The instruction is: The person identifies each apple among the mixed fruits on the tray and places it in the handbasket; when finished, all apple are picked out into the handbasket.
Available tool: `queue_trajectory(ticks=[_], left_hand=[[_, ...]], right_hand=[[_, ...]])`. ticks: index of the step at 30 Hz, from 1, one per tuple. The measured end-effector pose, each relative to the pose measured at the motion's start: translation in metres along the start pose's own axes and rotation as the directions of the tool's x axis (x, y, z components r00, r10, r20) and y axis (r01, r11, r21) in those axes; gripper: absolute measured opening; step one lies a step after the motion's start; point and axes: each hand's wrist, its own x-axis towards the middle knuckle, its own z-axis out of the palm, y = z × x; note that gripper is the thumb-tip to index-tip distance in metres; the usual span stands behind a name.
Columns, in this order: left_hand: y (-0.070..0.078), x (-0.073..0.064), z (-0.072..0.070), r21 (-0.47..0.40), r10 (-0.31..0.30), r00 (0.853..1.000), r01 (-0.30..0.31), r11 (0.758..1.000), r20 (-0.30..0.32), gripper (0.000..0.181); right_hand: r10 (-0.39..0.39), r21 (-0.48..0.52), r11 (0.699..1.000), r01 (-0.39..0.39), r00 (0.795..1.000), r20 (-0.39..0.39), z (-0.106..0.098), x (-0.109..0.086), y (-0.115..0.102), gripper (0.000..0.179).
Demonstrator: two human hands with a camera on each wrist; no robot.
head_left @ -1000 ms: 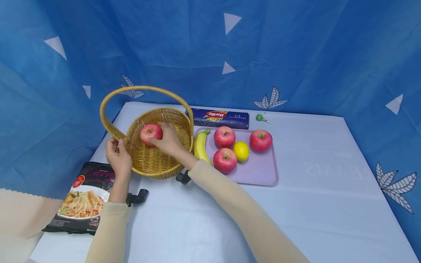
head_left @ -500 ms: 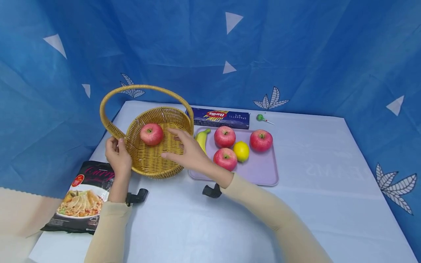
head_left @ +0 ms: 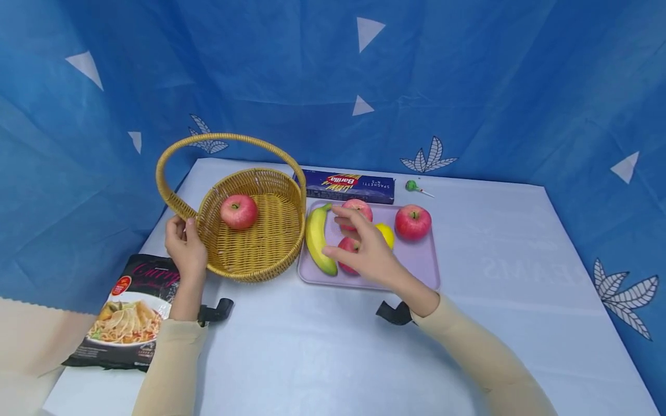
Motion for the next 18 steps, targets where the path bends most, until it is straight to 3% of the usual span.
queue_trajectory(ticks=[8,18], left_hand=[[-0.004,0.003,-0.001,-0.018,0.004,1.0,-0.004,1.0,-0.004,0.034],[0.0,0.001,0.0,-0.015,0.012,1.0,-0.012,1.0,-0.002,0.034]], right_hand=[[0.059,-0.015,0.998,-0.062,0.991,-0.119,-0.039,-0.016,0.022,0.071],[0.105,-0.102,0.985,-0.141,0.948,-0.301,-0.078,-0.027,0.047,0.072]])
